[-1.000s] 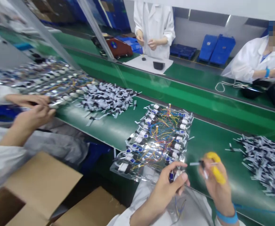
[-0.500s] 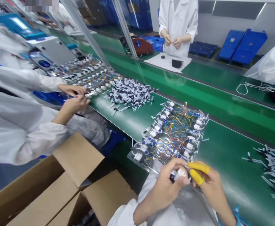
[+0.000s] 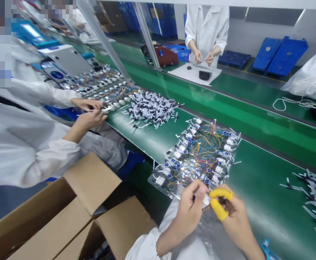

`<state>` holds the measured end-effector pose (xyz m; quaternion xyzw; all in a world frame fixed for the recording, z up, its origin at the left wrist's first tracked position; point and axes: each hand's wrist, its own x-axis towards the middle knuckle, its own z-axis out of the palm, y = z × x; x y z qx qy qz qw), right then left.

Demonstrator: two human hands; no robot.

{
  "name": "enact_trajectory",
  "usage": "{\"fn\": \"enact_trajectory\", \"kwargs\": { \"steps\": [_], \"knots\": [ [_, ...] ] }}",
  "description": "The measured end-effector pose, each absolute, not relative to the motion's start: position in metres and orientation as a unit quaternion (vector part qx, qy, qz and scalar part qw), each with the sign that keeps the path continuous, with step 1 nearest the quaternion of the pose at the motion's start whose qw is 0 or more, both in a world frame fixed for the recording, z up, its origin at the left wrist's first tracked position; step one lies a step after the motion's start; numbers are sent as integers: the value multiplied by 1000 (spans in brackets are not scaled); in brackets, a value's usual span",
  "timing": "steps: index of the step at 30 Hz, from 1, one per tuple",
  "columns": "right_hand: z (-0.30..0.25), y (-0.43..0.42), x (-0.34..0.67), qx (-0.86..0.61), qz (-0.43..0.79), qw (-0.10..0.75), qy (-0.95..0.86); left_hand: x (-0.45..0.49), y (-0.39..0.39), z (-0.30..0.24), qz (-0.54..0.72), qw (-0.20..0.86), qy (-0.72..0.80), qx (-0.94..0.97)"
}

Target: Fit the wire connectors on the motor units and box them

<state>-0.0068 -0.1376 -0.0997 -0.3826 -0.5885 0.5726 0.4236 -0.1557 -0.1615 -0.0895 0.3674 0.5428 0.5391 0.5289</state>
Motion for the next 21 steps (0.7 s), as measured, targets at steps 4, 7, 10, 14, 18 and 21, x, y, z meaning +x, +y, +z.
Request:
{"fn": "enact_trajectory", "kwargs": {
  "steps": [4,7,10,14,18,21],
  "knots": [
    [-112,-141,-14,-393,586,448,-549,-153,-161,-90,544,524,549,358],
    [-117,-141,-18,-391,611,460,-512,-152,-160,-90,549,530,540,356],
    [-117,-140,-22,-381,622,469,-498,-151,-161,-90,550,523,541,361],
    [-113,-138,-21,-363,578,488,-545,-152,-159,-88,568,509,540,356],
    [-116,-133,-15,-328,557,469,-603,-150,-155,-85,581,558,516,289],
    [-115,-129,-12,-311,547,461,-626,-148,-153,-83,574,589,507,258]
  ]
}}
